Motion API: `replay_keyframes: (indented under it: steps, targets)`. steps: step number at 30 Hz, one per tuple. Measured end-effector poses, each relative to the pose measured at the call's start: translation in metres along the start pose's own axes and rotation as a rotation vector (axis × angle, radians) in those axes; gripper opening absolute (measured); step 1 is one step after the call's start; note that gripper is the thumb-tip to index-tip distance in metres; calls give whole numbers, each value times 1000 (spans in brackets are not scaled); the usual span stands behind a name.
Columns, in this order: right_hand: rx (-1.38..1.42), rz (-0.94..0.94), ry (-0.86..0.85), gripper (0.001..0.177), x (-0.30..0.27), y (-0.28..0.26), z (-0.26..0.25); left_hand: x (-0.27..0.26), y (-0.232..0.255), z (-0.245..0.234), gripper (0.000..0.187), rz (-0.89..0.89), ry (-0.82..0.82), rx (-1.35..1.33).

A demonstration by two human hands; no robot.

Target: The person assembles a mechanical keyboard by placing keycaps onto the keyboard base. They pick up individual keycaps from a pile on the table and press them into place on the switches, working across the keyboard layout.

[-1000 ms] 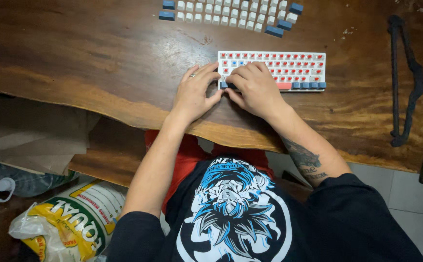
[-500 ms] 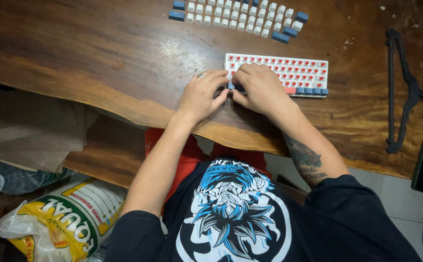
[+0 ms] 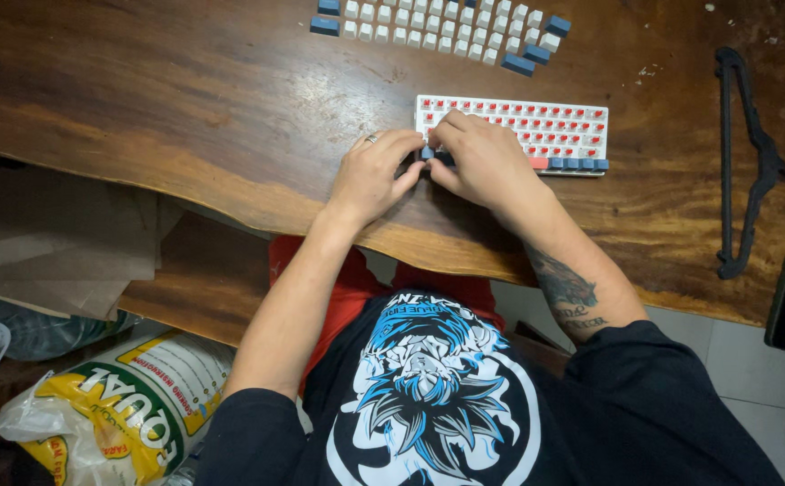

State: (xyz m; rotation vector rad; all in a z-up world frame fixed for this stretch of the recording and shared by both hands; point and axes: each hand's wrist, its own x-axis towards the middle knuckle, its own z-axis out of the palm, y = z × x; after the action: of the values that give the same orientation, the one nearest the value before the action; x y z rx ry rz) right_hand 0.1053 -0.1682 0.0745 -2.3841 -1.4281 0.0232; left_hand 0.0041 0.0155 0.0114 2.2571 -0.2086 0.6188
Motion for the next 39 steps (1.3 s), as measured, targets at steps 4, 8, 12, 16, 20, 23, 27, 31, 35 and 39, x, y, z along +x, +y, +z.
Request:
replay_keyframes:
  steps: [4,8,12,16,20,23,27,31,35,39]
  targets:
    - [-20,4,31,23,1,-2,4,-1,-2,2,30,4,34,14]
    - [-24,48,39,28,3,-4,12,-3,-13,8,25,-81,40,59]
    - [-40,-39,155,45,13,-8,25,2,-49,-7,22,-106,129,149]
    - [-58,-52,74,49,35,-26,53,15,-100,-46,20,-158,173,301]
    - [-58,-111,113,57,55,-53,87,38,-129,-64,21,-257,161,306]
    - [-12,-122,119,60,60,-60,99,50,-138,-65,20,-272,140,318]
    - [30,-126,114,60,57,-57,101,52,-139,-63,18,-267,139,323]
    - [45,-131,103,59,54,-56,98,51,-134,-66,19,-230,149,311]
    - [50,-130,97,59,55,-57,96,51,-129,-65,18,-117,131,357]
    - [66,-130,83,60,54,-57,95,54,-130,-62,14,-158,158,355]
